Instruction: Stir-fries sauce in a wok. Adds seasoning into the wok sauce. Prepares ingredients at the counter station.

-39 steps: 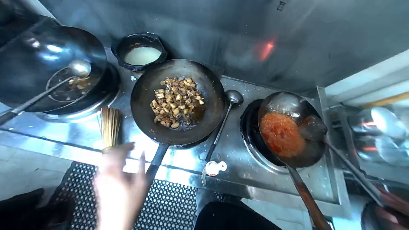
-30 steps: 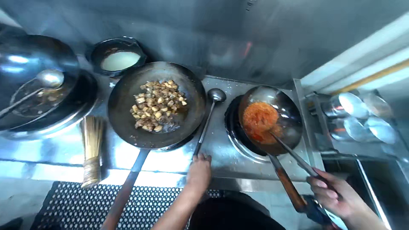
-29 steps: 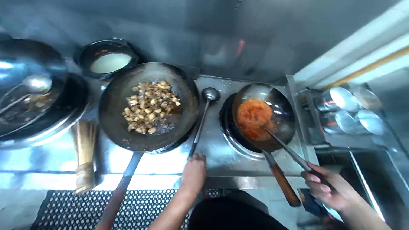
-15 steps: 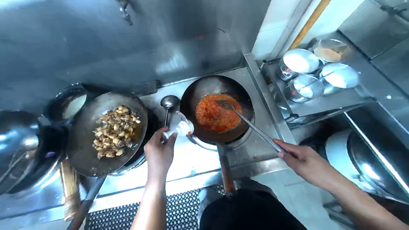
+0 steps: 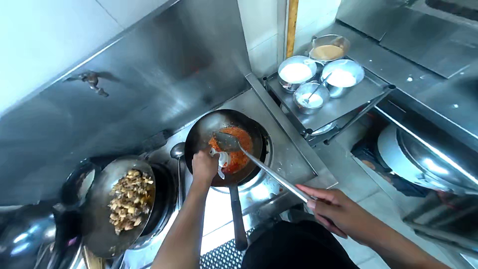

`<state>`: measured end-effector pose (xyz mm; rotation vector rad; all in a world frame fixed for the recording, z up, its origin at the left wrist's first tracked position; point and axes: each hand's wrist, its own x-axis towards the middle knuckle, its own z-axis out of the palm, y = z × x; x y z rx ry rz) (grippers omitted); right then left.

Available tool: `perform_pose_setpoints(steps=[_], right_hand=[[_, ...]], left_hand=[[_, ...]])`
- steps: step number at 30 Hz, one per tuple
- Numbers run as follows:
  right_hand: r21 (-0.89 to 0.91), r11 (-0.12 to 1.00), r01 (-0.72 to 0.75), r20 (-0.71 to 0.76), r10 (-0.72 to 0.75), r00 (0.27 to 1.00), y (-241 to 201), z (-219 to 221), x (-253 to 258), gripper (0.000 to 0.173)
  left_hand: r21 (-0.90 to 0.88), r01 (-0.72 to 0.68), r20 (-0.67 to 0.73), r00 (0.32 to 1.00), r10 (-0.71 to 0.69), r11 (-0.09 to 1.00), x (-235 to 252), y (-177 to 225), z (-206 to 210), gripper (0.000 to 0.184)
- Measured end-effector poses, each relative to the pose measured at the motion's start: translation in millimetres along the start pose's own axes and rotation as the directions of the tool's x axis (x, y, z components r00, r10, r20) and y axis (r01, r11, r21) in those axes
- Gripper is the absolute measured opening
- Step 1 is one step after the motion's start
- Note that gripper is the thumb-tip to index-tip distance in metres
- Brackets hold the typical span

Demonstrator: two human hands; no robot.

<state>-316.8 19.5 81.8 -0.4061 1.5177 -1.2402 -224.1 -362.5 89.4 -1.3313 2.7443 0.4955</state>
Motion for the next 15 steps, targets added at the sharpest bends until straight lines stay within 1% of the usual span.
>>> perform_pose_setpoints(steps=[4, 6, 8, 11, 13, 15], right_hand=[[-0.07, 0.997, 0.019, -0.084, -0.025, 0.996, 25.8, 2.1, 20.1, 0.049], [-0.052, 0.998, 0.023, -0.112, -0.029, 0.993, 28.8, -0.1, 22.5, 0.049], [0.018, 0.999, 0.028, -0.095, -0.026, 0.995, 26.8, 0.2, 15.6, 0.05], [0.115, 0.993, -0.035, -0.017, 0.037, 0.999, 25.3, 4.1, 6.3, 0.05], [0.121, 0.991, -0.055, -0.012, 0.057, 0.998, 32.7, 8.5, 12.6, 0.049], [0.073, 0.996, -0.046, -0.055, 0.05, 0.997, 39.2, 11.6, 21.9, 0.049]], left_hand=[[0.019, -0.058, 0.058, 0.997, 0.057, 0.998, -3.5, -2.8, -1.6, 0.034], [0.013, -0.083, 0.067, 0.994, 0.082, 0.996, -5.1, -8.2, -3.3, 0.033], [0.008, -0.091, 0.08, 0.993, 0.09, 0.996, -2.8, -14.0, -5.5, 0.034], [-0.005, -0.109, 0.112, 0.988, 0.109, 0.994, 2.7, -17.8, -7.1, 0.035], [-0.009, -0.116, 0.141, 0.983, 0.116, 0.993, 6.9, -18.3, -6.5, 0.036], [-0.008, -0.125, 0.175, 0.977, 0.124, 0.992, 8.0, -18.6, -7.3, 0.036]])
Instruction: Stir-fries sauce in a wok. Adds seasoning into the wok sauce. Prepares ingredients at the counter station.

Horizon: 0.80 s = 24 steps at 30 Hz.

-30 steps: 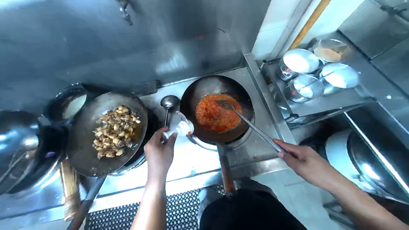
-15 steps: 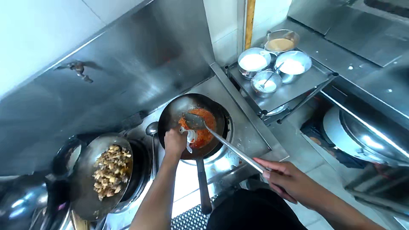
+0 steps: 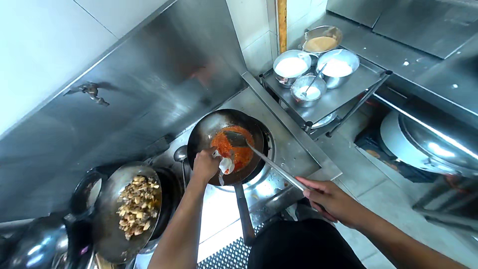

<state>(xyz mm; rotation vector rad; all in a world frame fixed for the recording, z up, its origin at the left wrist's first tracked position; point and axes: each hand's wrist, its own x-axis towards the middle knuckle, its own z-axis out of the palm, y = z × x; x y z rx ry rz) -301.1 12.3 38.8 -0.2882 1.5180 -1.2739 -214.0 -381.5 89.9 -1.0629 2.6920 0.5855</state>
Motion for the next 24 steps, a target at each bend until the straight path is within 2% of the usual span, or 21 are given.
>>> perform_pose_setpoints(steps=[3, 6, 9, 13, 17, 20, 22, 24], right_hand=[[0.006, 1.0, 0.019, -0.016, -0.019, 1.0, -3.6, -2.0, -6.2, 0.049], [0.059, 0.998, 0.008, 0.06, -0.011, 0.998, -10.1, -5.2, -24.0, 0.051], [0.026, 0.999, -0.02, 0.101, 0.017, 0.995, -7.4, -4.6, -20.7, 0.05], [-0.087, 0.996, -0.016, 0.013, 0.017, 1.0, -2.3, 0.6, 8.9, 0.048], [-0.052, 0.998, 0.026, -0.006, -0.027, 1.0, -5.6, -4.7, 8.6, 0.048], [-0.002, 0.998, 0.06, 0.027, -0.06, 0.998, -3.5, -5.3, -11.5, 0.05], [0.033, 0.998, 0.062, 0.039, -0.063, 0.997, -3.5, 0.4, -23.0, 0.052], [0.071, 0.996, 0.058, 0.031, -0.061, 0.998, -2.1, 7.0, -29.1, 0.053]], left_hand=[[0.018, -0.001, 0.017, 1.0, 0.001, 1.0, 1.4, -4.7, -3.2, 0.033], [0.021, 0.02, 0.035, 0.999, -0.021, 1.0, 4.1, -7.6, -4.5, 0.034], [0.024, 0.03, 0.048, 0.998, -0.031, 0.999, 6.6, -5.5, -8.8, 0.035], [-0.024, 0.018, 0.067, 0.998, -0.016, 1.0, 6.2, -10.0, -11.6, 0.036], [-0.075, 0.034, 0.056, 0.998, -0.03, 0.997, 9.3, -20.5, -17.9, 0.036], [-0.321, 0.131, 0.047, 0.991, -0.122, 0.938, 9.6, -30.9, -17.2, 0.036], [-0.566, 0.214, 0.019, 0.969, -0.247, 0.796, 9.0, -36.5, -11.9, 0.032], [-0.688, 0.246, 0.011, 0.944, -0.329, 0.683, 9.7, -40.7, -7.3, 0.033]])
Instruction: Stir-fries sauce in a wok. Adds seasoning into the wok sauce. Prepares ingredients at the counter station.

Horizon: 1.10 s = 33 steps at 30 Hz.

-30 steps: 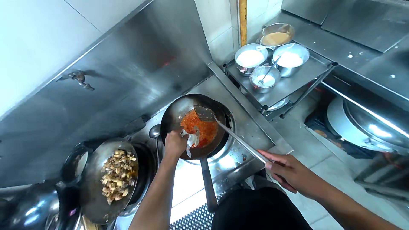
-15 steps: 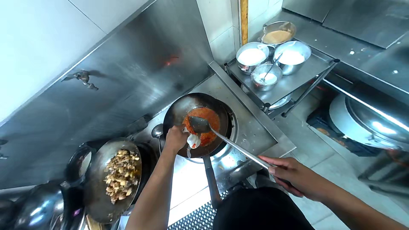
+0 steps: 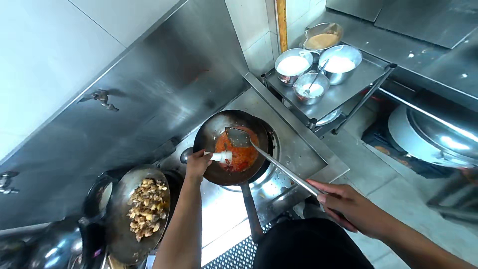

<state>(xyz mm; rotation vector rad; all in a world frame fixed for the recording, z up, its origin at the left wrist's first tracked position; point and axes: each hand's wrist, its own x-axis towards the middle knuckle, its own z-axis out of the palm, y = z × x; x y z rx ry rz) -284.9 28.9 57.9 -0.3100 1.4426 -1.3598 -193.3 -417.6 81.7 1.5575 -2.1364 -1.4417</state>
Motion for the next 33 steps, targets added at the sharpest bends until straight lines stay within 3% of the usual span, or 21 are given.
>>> perform_pose_setpoints(steps=[4, 7, 14, 33], right_hand=[[0.065, 0.998, -0.023, 0.006, 0.022, 1.0, 1.9, 6.8, -3.7, 0.052], [0.033, 0.999, -0.029, -0.007, 0.029, 1.0, 5.2, 9.0, 1.0, 0.052], [-0.002, 1.0, -0.026, -0.023, 0.026, 0.999, -3.5, 18.0, -4.4, 0.052], [-0.114, 0.993, -0.02, -0.017, 0.018, 1.0, 4.1, 21.9, -0.3, 0.049]], left_hand=[[-0.07, 0.043, -0.021, 0.999, -0.045, 0.997, 2.8, -9.7, 5.4, 0.033], [-0.028, 0.047, -0.035, 0.998, -0.048, 0.999, 2.7, -9.4, 11.0, 0.028], [0.334, -0.034, -0.265, 0.956, 0.129, 0.942, -1.2, -7.5, 24.7, 0.033], [0.389, -0.046, -0.367, 0.908, 0.201, 0.92, -23.1, -0.3, 49.0, 0.036]])
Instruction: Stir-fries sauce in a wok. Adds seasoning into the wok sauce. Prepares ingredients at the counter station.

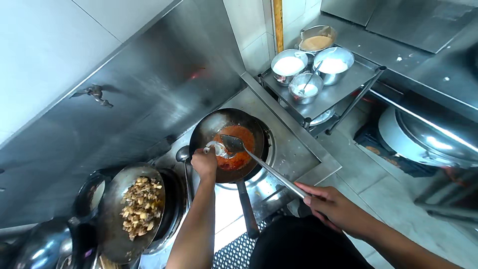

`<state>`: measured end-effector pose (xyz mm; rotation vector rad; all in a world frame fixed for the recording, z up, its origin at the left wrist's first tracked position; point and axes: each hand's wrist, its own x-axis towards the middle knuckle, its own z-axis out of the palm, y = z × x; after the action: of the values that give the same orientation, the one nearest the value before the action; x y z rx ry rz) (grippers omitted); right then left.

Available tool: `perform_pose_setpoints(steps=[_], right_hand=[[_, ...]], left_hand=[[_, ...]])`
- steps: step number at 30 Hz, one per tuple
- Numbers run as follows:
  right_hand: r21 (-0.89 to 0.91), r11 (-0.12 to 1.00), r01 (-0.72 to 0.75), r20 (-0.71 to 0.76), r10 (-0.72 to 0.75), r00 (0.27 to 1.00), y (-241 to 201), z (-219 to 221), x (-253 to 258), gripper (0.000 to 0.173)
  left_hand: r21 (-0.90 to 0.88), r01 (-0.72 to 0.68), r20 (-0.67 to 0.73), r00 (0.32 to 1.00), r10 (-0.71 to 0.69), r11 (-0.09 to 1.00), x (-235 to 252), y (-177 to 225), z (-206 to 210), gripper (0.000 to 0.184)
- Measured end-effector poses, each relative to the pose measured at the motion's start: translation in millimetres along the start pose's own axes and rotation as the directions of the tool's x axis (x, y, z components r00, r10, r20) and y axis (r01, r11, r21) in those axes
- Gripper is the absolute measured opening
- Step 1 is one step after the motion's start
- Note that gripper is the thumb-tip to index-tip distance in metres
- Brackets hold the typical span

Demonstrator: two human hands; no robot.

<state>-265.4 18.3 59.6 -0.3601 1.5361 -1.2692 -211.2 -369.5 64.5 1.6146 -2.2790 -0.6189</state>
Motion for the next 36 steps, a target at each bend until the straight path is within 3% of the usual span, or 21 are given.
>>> perform_pose_setpoints(steps=[7, 13, 18, 20, 22, 24, 27, 31, 33, 36], right_hand=[[0.016, 1.0, -0.016, 0.014, 0.016, 1.0, -6.2, 0.6, -0.5, 0.049], [0.032, 0.999, 0.001, -0.056, 0.0, 0.998, -4.7, 0.6, -1.0, 0.049], [0.016, 1.0, -0.026, 0.017, 0.025, 1.0, -3.7, 1.4, 1.7, 0.048], [-0.055, 0.998, -0.034, -0.01, 0.034, 0.999, -1.7, -0.6, 7.1, 0.047], [-0.255, 0.967, 0.002, -0.053, -0.016, 0.998, -8.5, -11.6, 9.8, 0.046], [-0.523, 0.852, 0.012, -0.042, -0.04, 0.998, -35.1, -30.8, 7.9, 0.045], [-0.841, 0.539, -0.046, -0.033, 0.034, 0.999, -93.9, -37.7, 1.0, 0.043], [-0.989, 0.142, -0.041, -0.018, 0.158, 0.987, -143.1, -4.0, 9.4, 0.045], [-0.998, 0.053, -0.026, -0.015, 0.193, 0.981, -154.6, 23.5, 23.0, 0.045], [-0.996, 0.078, -0.042, -0.027, 0.184, 0.983, -147.2, 63.2, 57.7, 0.05]], left_hand=[[0.024, -0.043, -0.038, 0.998, 0.043, 0.999, -5.2, 6.3, 3.4, 0.036], [0.05, -0.045, -0.059, 0.997, 0.048, 0.998, -6.5, 9.1, 2.3, 0.036], [0.057, -0.09, -0.08, 0.992, 0.094, 0.994, -10.5, 9.4, 1.1, 0.039], [0.066, -0.085, -0.105, 0.99, 0.092, 0.994, -10.0, 5.9, -9.0, 0.04], [0.053, -0.049, -0.157, 0.986, 0.057, 0.997, -7.7, -9.8, -30.7, 0.042], [0.006, -0.006, -0.223, 0.975, 0.008, 1.0, -11.4, -34.8, -58.4, 0.046], [-0.033, 0.084, -0.272, 0.958, -0.09, 0.996, -35.7, -78.9, -93.8, 0.046], [0.052, 0.2, -0.156, 0.969, -0.19, 0.978, -70.4, -161.5, -87.1, 0.04], [0.119, 0.25, -0.053, 0.968, -0.245, 0.961, -82.2, -196.4, -68.1, 0.038], [0.154, 0.251, 0.057, 0.963, -0.262, 0.956, -89.1, -226.3, -42.3, 0.035]])
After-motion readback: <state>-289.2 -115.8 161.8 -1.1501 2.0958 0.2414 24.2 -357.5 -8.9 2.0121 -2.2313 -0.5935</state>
